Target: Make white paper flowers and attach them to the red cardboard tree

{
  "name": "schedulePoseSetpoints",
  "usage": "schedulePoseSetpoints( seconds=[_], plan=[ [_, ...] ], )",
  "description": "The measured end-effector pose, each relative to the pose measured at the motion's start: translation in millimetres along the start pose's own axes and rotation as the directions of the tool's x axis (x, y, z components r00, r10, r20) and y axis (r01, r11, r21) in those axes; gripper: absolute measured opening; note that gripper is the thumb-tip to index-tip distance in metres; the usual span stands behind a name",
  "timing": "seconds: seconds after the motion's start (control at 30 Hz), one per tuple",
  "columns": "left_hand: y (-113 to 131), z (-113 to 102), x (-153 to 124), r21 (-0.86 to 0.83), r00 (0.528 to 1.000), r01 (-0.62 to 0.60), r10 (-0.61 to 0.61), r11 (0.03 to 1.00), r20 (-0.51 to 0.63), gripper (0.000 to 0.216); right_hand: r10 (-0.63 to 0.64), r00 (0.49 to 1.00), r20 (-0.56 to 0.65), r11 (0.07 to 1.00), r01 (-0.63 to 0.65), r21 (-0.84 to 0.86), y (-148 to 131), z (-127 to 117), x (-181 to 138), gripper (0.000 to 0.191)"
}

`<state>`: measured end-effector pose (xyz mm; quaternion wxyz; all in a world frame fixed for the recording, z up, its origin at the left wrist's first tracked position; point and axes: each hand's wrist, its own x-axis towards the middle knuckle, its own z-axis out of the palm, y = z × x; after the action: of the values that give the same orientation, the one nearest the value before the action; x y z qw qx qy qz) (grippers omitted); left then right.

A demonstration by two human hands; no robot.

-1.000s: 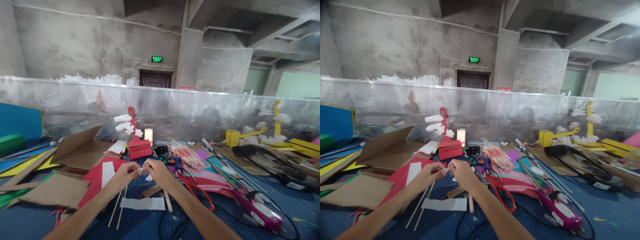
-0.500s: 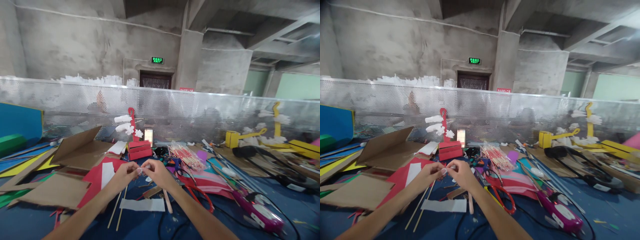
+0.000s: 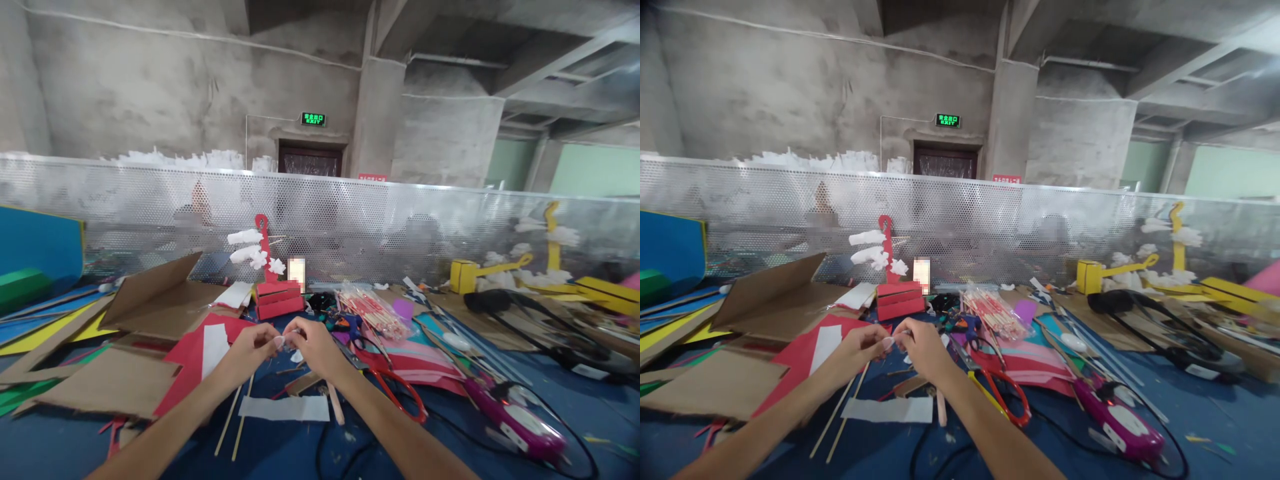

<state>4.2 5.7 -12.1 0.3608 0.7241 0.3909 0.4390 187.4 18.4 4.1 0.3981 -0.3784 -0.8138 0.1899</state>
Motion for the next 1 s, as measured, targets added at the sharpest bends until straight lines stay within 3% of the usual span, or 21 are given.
schedulePoseSetpoints(
  seconds=[0.27,0.57,1.0],
  plan=[
    [0.1,0.6,0.3,-0.023,1.0,-0.006,0.006,1.0,0.005,0.031,-0.009,1.0,0.001,1.0,0.009,-0.026,-1.4,-1.6,-0.4,0.018],
    [-0.8,0.2,0.4,-0.04,1.0,0.002,-0.002,0.999,0.012,0.027,-0.063,0.998,0.009,0.99,0.064,-0.125,-0.7,-4.3,-0.7,0.038],
    [-1.5,0.6,-0.1,-0.043,0.999,-0.018,0.02,0.999,0.049,0.03,-0.038,0.996,0.085,0.984,0.052,-0.171,3.8,-4.3,-1.8,0.057]
  ],
)
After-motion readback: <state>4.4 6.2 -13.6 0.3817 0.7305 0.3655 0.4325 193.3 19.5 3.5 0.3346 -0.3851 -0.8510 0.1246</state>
